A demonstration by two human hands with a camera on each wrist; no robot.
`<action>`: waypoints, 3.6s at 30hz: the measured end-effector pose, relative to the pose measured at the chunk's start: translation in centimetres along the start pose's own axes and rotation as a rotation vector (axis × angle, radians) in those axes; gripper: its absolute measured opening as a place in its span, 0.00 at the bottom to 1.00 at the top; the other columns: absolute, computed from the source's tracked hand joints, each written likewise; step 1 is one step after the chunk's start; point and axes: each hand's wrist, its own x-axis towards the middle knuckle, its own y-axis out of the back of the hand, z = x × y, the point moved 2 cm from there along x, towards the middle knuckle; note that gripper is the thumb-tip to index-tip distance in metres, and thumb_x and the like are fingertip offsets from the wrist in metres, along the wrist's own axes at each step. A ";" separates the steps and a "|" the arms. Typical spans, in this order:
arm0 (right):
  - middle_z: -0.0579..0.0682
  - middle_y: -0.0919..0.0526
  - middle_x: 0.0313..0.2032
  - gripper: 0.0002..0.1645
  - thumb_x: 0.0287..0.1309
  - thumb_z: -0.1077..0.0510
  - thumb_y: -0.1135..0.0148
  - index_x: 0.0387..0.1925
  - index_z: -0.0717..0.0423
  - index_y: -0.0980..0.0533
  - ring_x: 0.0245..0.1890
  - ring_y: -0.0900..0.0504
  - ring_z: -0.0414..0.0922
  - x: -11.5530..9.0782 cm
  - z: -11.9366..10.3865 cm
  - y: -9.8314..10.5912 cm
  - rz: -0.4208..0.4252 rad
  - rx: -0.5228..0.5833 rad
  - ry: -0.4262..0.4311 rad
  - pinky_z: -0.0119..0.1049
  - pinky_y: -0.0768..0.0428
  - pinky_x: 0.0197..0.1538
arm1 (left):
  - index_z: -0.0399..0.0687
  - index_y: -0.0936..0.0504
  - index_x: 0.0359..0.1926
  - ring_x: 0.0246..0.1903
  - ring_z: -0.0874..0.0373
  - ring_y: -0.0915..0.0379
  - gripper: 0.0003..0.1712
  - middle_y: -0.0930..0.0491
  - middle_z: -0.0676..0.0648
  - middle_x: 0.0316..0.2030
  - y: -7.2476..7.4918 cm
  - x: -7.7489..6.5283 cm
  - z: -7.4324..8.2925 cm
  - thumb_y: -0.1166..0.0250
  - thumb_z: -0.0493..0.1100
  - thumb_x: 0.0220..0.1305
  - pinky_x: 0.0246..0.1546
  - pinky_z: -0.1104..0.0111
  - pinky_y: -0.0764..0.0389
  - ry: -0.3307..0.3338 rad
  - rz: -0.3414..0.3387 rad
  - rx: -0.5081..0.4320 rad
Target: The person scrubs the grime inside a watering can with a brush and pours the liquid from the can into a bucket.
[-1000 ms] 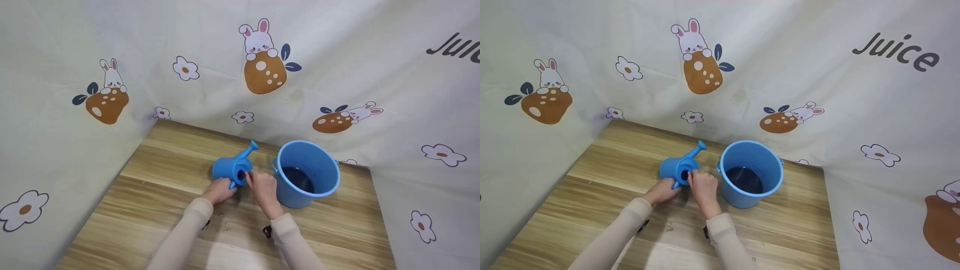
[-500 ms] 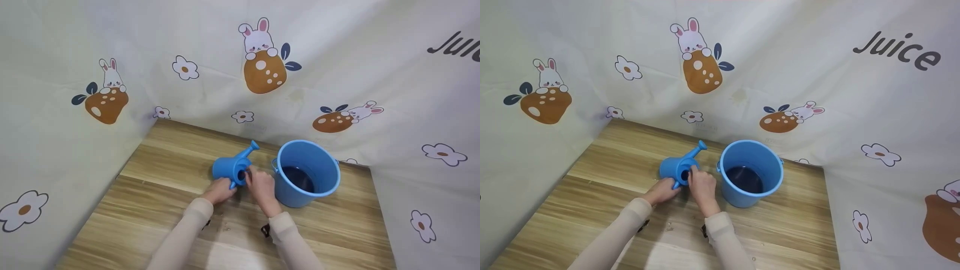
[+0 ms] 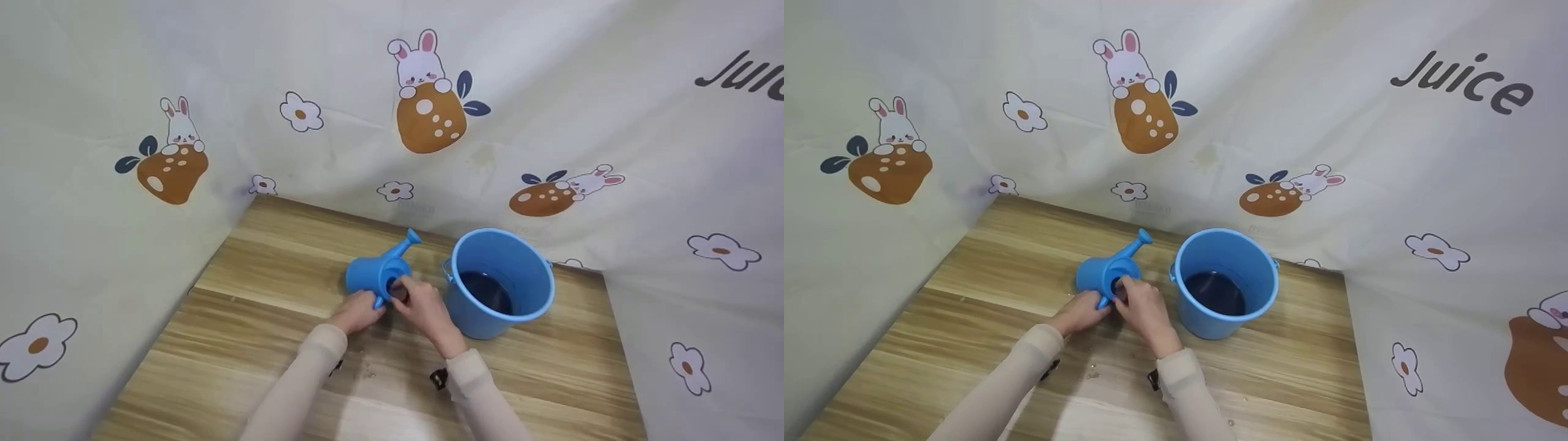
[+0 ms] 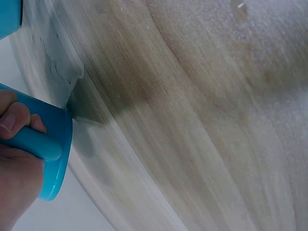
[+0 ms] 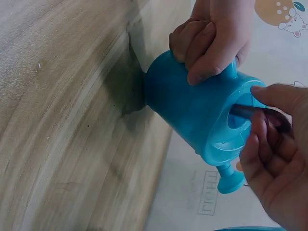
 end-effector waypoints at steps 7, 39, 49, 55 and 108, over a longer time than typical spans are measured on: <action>0.47 0.15 0.31 0.12 0.58 0.50 0.30 0.39 0.51 0.19 0.29 0.18 0.39 -0.2 0.5 0.2 -0.015 0.067 0.052 0.32 0.20 0.34 | 0.55 0.38 0.17 0.19 0.61 0.40 0.20 0.40 0.56 0.16 -0.2 0.1 -0.1 0.42 0.45 0.65 0.24 0.69 0.36 -0.008 0.016 0.000; 0.44 0.16 0.21 0.14 0.57 0.44 0.32 0.28 0.50 0.19 0.19 0.20 0.37 0.0 -0.3 1.3 0.265 -0.015 0.085 0.32 0.22 0.26 | 0.54 0.38 0.18 0.18 0.60 0.40 0.21 0.40 0.56 0.16 -0.1 0.2 -0.2 0.41 0.45 0.65 0.23 0.68 0.37 -0.023 0.013 0.002; 0.45 0.14 0.23 0.14 0.59 0.44 0.35 0.31 0.50 0.18 0.21 0.18 0.39 -0.5 -0.2 -0.2 0.208 -0.016 0.046 0.35 0.20 0.29 | 0.55 0.38 0.16 0.17 0.61 0.41 0.21 0.41 0.57 0.15 -0.2 0.3 -0.2 0.41 0.44 0.64 0.22 0.69 0.39 -0.040 0.012 0.033; 0.48 0.13 0.27 0.15 0.64 0.44 0.40 0.37 0.51 0.19 0.25 0.15 0.41 -0.8 0.3 -0.8 0.133 -0.004 0.013 0.36 0.18 0.32 | 0.55 0.38 0.16 0.17 0.62 0.41 0.21 0.41 0.57 0.15 -0.1 0.3 -0.1 0.41 0.45 0.65 0.22 0.70 0.38 -0.028 0.015 0.004; 0.48 0.15 0.23 0.07 0.64 0.57 0.37 0.43 0.53 0.20 0.18 0.19 0.44 -2.1 -2.7 2.8 0.265 -0.247 0.088 0.38 0.22 0.21 | 0.55 0.38 0.18 0.20 0.60 0.38 0.22 0.39 0.56 0.18 -0.1 0.4 -0.7 0.42 0.52 0.67 0.25 0.67 0.35 -0.030 0.036 -0.040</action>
